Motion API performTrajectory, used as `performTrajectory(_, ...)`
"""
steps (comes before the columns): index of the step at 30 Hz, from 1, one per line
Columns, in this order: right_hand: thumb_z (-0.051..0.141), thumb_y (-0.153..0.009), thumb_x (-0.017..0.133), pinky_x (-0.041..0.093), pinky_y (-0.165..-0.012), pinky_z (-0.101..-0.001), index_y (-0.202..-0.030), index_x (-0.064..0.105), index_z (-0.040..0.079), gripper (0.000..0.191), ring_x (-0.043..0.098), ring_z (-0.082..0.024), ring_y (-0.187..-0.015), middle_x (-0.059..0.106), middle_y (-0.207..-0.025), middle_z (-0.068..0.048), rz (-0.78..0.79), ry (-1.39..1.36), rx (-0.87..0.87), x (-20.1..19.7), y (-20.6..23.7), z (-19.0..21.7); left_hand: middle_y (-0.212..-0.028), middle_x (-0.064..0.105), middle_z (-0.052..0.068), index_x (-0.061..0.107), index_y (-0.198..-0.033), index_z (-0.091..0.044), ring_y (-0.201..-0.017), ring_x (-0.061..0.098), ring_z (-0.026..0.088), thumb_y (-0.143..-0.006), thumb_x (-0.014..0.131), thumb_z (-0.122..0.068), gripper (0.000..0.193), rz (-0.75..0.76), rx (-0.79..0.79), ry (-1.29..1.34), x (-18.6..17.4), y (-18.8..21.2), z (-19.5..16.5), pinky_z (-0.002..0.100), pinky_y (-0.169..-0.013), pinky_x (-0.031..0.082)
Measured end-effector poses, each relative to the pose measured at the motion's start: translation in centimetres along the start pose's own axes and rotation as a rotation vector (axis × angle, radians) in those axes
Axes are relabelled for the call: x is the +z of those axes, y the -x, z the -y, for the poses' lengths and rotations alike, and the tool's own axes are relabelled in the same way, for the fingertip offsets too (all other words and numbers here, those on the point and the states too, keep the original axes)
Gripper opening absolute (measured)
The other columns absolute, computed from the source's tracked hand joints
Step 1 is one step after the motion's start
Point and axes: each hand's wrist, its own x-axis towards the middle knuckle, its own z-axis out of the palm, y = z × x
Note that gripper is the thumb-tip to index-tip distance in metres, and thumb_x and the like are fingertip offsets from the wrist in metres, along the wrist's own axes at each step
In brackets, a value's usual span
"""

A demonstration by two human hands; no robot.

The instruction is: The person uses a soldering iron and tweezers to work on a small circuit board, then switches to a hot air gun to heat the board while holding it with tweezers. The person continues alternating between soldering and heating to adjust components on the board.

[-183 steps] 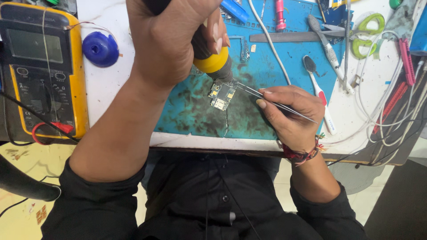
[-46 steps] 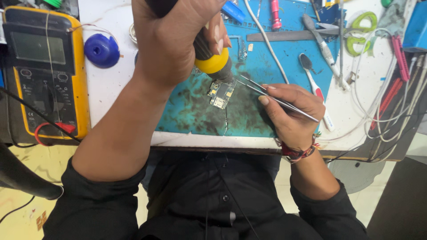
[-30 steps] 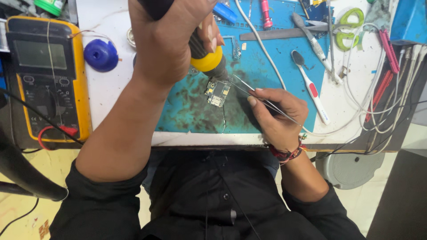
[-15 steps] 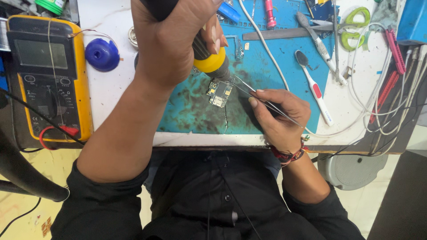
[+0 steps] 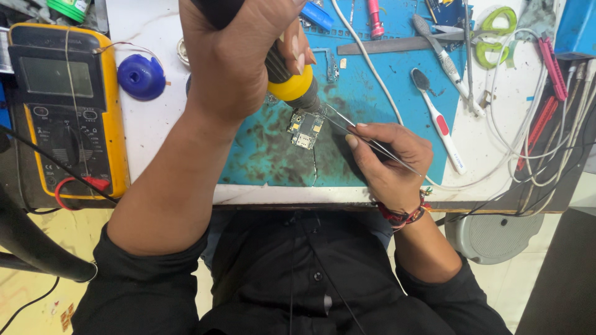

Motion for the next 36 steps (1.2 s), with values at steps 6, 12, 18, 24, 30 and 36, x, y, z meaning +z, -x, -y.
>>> performTrajectory(6,-0.006,-0.092,0.08,0.055,-0.079,-0.0229,-0.108,0.074,-0.002,0.017,0.071,-0.011,-0.088,0.077,-0.101,-0.011,-0.002,-0.004,0.004,0.15,-0.03,0.07,-0.071,0.063,0.011,0.066,-0.091,0.004,-0.063,0.068,0.021,-0.116,0.063,-0.011,0.029,0.0,-0.005,0.009,-0.12,0.06,0.04,0.035,-0.069,0.061)
performTrajectory(12,-0.006,-0.092,0.08,0.056,-0.081,-0.0233,-0.108,0.074,-0.002,0.017,0.072,-0.012,-0.09,0.077,-0.103,-0.011,0.003,-0.016,0.002,0.28,-0.13,0.19,-0.071,0.064,0.011,0.067,-0.094,0.003,-0.063,0.068,0.021,-0.117,0.064,-0.011,0.027,0.003,0.005,0.001,-0.14,0.14,0.02,0.034,-0.069,0.061)
performTrajectory(18,-0.006,-0.092,0.08,0.056,-0.081,-0.0232,-0.108,0.074,-0.002,0.017,0.072,-0.011,-0.089,0.077,-0.102,-0.011,0.002,-0.012,0.008,0.35,-0.11,0.25,-0.071,0.064,0.011,0.069,-0.096,0.003,-0.063,0.068,0.021,-0.118,0.065,-0.011,0.026,0.009,0.016,-0.015,-0.06,0.21,-0.02,0.034,-0.069,0.06)
performTrajectory(24,-0.005,-0.092,0.08,0.055,-0.079,-0.023,-0.107,0.074,-0.002,0.017,0.071,-0.011,-0.087,0.077,-0.101,-0.011,0.002,-0.017,0.018,0.3,-0.14,0.29,-0.071,0.064,0.01,0.069,-0.097,0.002,-0.062,0.067,0.02,-0.117,0.065,-0.011,0.024,0.007,0.015,-0.005,0.03,0.06,0.05,0.033,-0.068,0.06)
performTrajectory(30,-0.005,-0.092,0.08,0.056,-0.08,-0.0235,-0.107,0.074,-0.002,0.017,0.072,-0.012,-0.088,0.077,-0.101,-0.011,0.001,0.005,-0.004,0.41,-0.3,0.26,-0.07,0.063,0.01,0.069,-0.097,0.002,-0.062,0.067,0.02,-0.116,0.065,-0.011,0.023,0.006,0.023,-0.021,-0.01,0.05,0.01,0.033,-0.068,0.06)
performTrajectory(36,-0.005,-0.091,0.081,0.055,-0.079,-0.0233,-0.107,0.074,-0.002,0.017,0.072,-0.012,-0.087,0.077,-0.1,-0.011,0.006,0.003,0.003,0.41,-0.42,0.29,-0.072,0.063,0.011,0.068,-0.097,0.003,-0.063,0.068,0.021,-0.117,0.065,-0.011,0.024,-0.003,0.01,0.001,-0.09,0.18,-0.1,0.034,-0.069,0.06)
